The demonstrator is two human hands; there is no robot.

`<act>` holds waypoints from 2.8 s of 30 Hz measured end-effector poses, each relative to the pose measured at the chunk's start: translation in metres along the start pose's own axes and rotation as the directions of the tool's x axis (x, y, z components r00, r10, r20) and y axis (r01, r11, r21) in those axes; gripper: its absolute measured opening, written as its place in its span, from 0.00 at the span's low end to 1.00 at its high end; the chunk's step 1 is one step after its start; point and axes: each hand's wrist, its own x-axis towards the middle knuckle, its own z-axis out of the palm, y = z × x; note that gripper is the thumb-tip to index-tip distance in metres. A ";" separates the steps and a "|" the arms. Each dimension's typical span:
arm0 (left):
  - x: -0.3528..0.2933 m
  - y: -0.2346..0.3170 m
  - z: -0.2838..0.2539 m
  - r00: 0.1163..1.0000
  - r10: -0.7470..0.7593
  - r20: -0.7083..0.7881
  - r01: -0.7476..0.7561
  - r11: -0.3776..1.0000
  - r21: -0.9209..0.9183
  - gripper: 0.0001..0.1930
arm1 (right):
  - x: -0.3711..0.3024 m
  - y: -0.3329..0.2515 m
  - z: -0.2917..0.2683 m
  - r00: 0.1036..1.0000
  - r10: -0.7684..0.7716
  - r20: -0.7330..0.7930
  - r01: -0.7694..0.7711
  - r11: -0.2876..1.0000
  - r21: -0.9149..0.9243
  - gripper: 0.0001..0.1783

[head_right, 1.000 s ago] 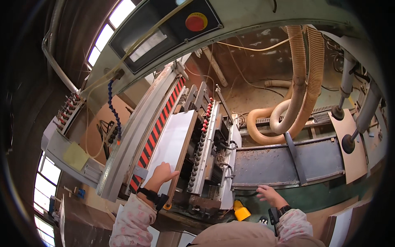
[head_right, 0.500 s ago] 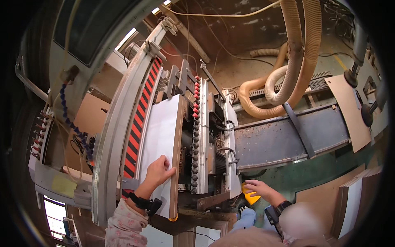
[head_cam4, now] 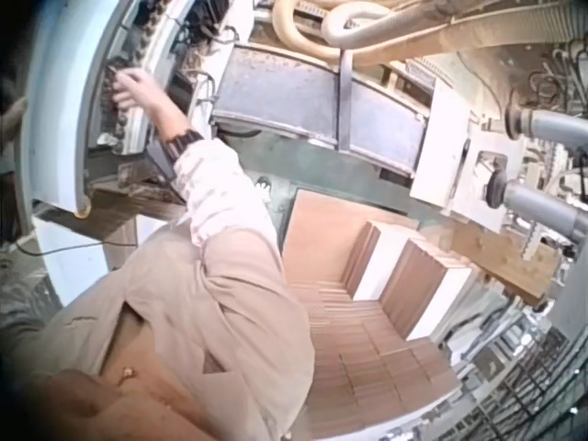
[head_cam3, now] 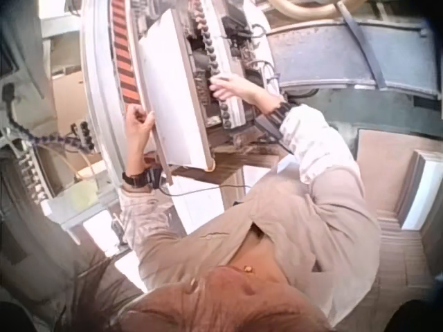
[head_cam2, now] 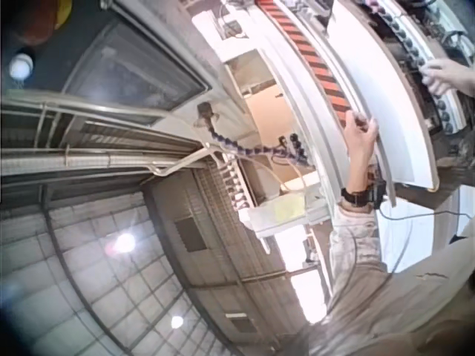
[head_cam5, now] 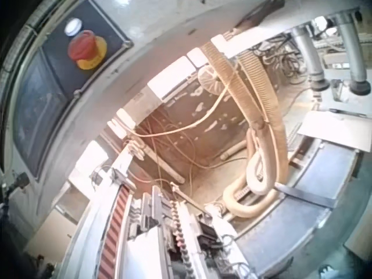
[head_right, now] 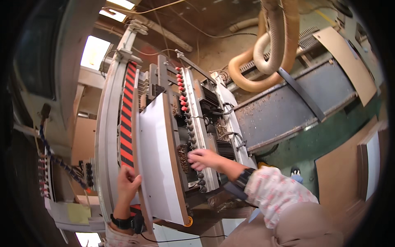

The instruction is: The person repeatedly picks up white rectangular wood panels from a stack, places them onto a conveyor belt, and guides them through a processing machine. After the panels exit the machine, the person stacks them on a growing pile. The cycle of picking, feeding, and stacking continues throughout the clip.

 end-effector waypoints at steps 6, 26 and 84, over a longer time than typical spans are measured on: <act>0.000 -0.007 -0.009 0.998 -0.064 0.023 0.066 0.990 -0.122 0.12 | 0.063 -0.036 0.049 0.983 0.043 -0.178 -0.071 0.985 -0.158 0.37; 0.011 -0.043 0.064 0.982 0.123 0.141 -0.138 0.985 0.101 0.12 | -0.191 0.007 0.022 0.785 -0.220 -0.578 0.363 0.921 0.142 0.29; -0.364 0.602 1.027 -0.039 0.464 0.885 0.538 0.756 -0.373 0.38 | -0.976 0.364 -0.555 -0.390 0.109 -0.914 0.743 0.624 -0.243 0.39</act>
